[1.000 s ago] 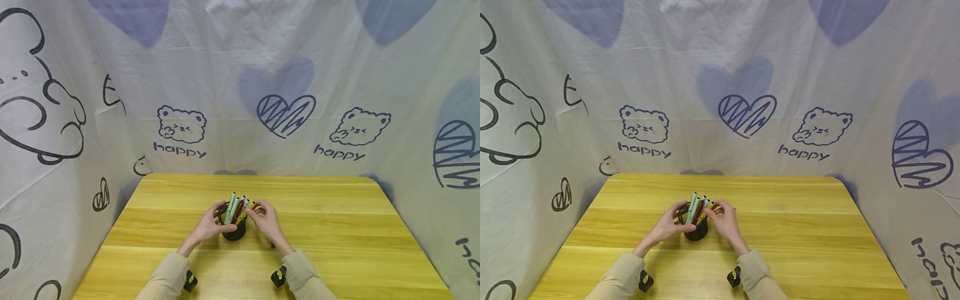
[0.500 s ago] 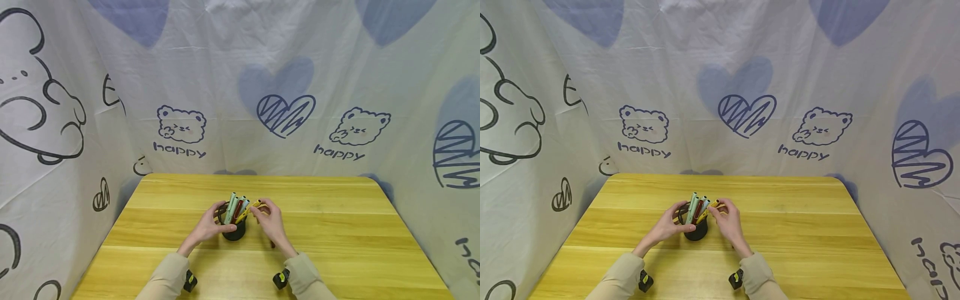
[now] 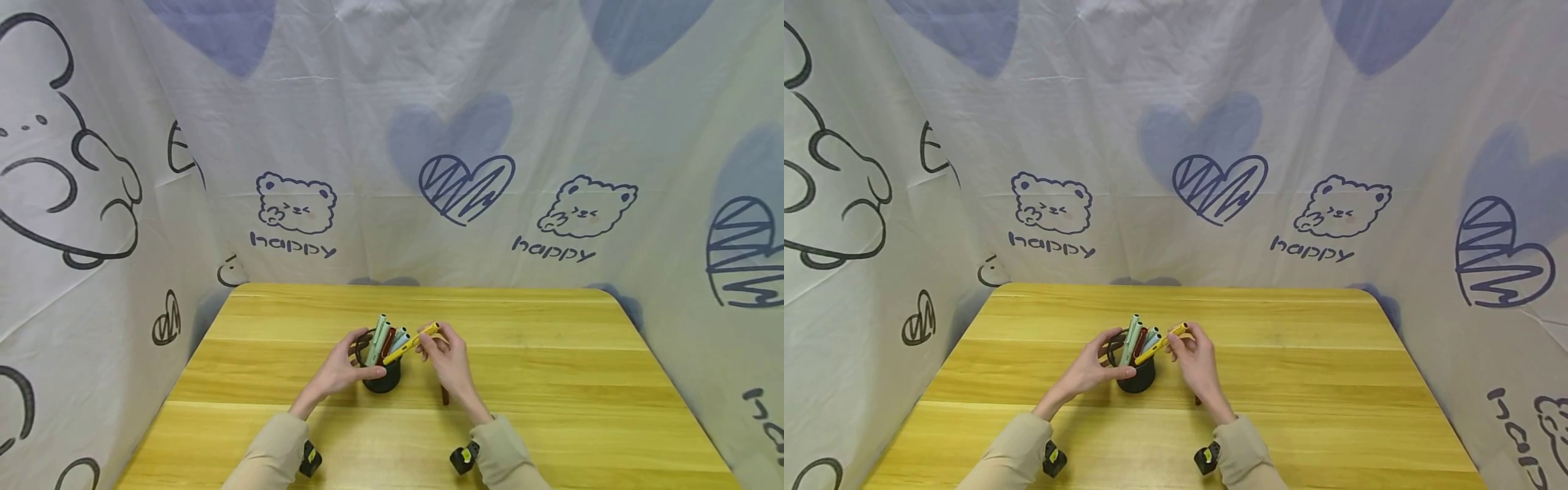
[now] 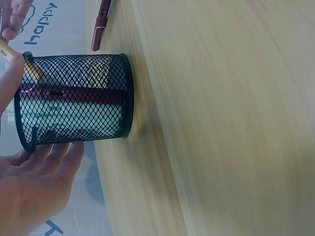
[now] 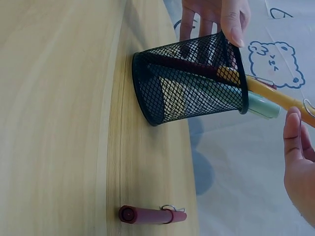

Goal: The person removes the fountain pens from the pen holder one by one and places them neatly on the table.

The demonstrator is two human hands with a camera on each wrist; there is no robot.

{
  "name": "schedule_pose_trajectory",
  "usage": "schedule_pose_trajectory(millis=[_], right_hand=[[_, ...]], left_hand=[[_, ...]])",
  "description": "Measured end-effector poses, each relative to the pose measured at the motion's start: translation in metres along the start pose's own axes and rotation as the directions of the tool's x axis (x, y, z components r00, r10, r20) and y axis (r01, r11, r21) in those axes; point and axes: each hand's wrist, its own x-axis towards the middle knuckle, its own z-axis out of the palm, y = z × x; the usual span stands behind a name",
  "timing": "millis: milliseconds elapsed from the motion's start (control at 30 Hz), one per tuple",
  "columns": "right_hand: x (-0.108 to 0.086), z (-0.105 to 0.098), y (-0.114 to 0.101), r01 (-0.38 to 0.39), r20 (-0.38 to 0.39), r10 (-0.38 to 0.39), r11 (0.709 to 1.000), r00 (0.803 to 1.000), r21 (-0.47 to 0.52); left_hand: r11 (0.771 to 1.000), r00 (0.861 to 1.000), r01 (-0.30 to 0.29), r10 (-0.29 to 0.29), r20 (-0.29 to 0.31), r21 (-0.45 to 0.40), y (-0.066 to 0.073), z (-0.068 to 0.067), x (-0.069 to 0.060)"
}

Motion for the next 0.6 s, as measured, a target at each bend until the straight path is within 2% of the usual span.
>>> schedule_pose_trajectory(millis=[200,433,600], right_hand=[[-0.002,-0.004,0.001,0.054,0.007,-0.055,0.997,0.998,0.046],[-0.004,-0.008,-0.002,0.070,0.018,-0.071,0.997,0.997,0.039],[-0.005,-0.011,-0.005,0.084,0.030,-0.086,0.994,0.996,0.070]], left_hand=[[1.000,1.000,-0.002,0.002,0.004,0.005,0.000,0.000,0.000],[1.000,1.000,0.001,-0.001,0.008,0.010,0.000,-0.001,0.000],[1.000,1.000,0.002,-0.002,0.009,0.007,0.000,-0.001,0.000]])
